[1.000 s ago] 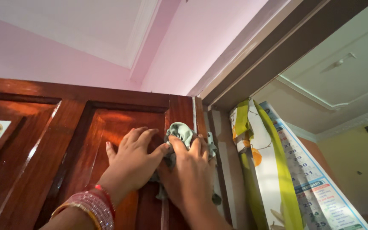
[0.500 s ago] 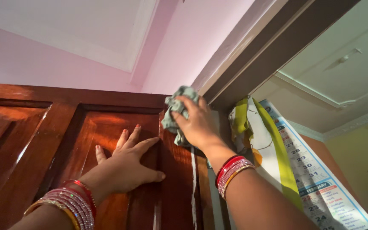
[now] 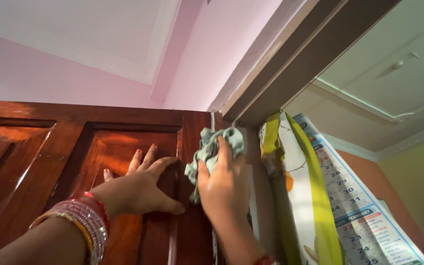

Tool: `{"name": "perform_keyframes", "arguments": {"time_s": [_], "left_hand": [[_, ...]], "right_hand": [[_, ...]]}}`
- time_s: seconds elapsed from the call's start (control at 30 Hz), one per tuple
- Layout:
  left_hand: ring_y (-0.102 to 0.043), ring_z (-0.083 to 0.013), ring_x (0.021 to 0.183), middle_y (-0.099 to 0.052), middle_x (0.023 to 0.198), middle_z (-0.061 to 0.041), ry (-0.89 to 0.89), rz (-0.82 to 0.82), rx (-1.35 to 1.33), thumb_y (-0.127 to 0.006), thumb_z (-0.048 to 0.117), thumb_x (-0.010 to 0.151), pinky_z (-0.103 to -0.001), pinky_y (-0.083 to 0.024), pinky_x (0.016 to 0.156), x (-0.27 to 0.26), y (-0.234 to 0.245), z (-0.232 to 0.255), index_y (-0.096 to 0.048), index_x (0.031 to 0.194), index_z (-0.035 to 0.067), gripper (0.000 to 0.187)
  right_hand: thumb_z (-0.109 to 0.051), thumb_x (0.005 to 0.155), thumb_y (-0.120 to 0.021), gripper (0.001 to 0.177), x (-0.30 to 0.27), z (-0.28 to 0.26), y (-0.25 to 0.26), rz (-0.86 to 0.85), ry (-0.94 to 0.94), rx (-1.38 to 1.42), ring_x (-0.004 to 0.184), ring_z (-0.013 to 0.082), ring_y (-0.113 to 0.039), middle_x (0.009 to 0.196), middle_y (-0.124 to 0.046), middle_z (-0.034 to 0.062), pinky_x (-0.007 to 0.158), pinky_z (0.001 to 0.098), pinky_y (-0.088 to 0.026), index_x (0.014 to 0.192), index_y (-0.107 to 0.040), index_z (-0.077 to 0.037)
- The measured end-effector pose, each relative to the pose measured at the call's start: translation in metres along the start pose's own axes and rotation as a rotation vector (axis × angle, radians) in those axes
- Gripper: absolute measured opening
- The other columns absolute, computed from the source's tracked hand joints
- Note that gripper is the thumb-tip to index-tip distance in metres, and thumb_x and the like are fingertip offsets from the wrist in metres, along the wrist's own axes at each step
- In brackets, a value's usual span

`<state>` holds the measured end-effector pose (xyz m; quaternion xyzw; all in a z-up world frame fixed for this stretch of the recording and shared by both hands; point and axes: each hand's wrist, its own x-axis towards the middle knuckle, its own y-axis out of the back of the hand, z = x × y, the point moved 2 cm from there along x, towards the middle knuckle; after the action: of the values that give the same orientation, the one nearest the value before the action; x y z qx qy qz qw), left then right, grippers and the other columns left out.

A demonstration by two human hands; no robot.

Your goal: The person wrings a cloth in a bucket of water and then wipes down the surface of a wooden door.

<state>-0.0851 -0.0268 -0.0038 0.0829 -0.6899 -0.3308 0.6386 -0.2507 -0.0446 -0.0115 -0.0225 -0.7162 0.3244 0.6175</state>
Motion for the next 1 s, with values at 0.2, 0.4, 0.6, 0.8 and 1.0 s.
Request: {"name": "perform_keyframes", "arguments": {"time_s": [0.2, 0.4, 0.6, 0.8, 1.0], "left_hand": [[0.016, -0.0328, 0.161, 0.018, 0.174, 0.002, 0.039, -0.046, 0.068, -0.083, 0.059, 0.062, -0.083, -0.009, 0.117, -0.005, 0.010, 0.015, 0.001, 0.162, 0.050, 0.132], [0.015, -0.0320, 0.161, 0.022, 0.174, 0.000, 0.041, -0.044, 0.116, -0.080, 0.061, 0.066, -0.083, -0.010, 0.117, -0.006, 0.009, 0.014, 0.005, 0.163, 0.049, 0.129], [0.020, -0.0300, 0.161, 0.023, 0.173, 0.002, 0.049, -0.069, 0.099, -0.080, 0.068, 0.066, -0.081, -0.006, 0.118, -0.007, 0.007, 0.013, 0.006, 0.161, 0.051, 0.130], [0.019, -0.0291, 0.160, 0.020, 0.173, 0.001, 0.003, -0.008, 0.057, -0.083, 0.065, 0.063, -0.081, -0.006, 0.117, -0.004, 0.002, 0.005, -0.003, 0.162, 0.045, 0.129], [0.015, -0.0245, 0.161, 0.013, 0.173, 0.003, -0.048, 0.093, -0.015, -0.082, 0.060, 0.065, -0.078, 0.000, 0.119, -0.003, -0.010, -0.010, -0.019, 0.160, 0.039, 0.116]], "right_hand": [[-0.036, 0.083, -0.069, 0.073, -0.030, -0.007, 0.032, -0.170, -0.102, 0.098, 0.110, 0.0402, -0.059, 0.126, -0.055, 0.0234, 0.087, 0.0499, -0.051, 0.150, -0.044, -0.019], [-0.039, 0.089, -0.067, 0.063, 0.005, -0.007, 0.007, -0.272, -0.094, 0.016, 0.118, 0.0368, -0.057, 0.127, -0.055, 0.0189, 0.097, 0.0483, -0.049, 0.144, -0.048, -0.017], [-0.038, 0.085, -0.071, 0.065, 0.063, 0.000, -0.032, -0.191, 0.068, -0.042, 0.127, 0.0383, -0.047, 0.143, -0.047, 0.0188, 0.102, 0.0499, -0.040, 0.144, -0.052, -0.018], [-0.042, 0.089, -0.068, 0.055, 0.046, -0.006, -0.029, -0.164, 0.126, -0.114, 0.126, 0.0355, -0.052, 0.127, -0.057, 0.0169, 0.107, 0.0483, -0.040, 0.138, -0.059, -0.020], [-0.036, 0.084, -0.072, 0.050, -0.006, -0.019, 0.001, -0.015, 0.280, -0.078, 0.119, 0.0379, -0.056, 0.122, -0.061, 0.0178, 0.100, 0.0476, -0.045, 0.132, -0.067, -0.021]]}}
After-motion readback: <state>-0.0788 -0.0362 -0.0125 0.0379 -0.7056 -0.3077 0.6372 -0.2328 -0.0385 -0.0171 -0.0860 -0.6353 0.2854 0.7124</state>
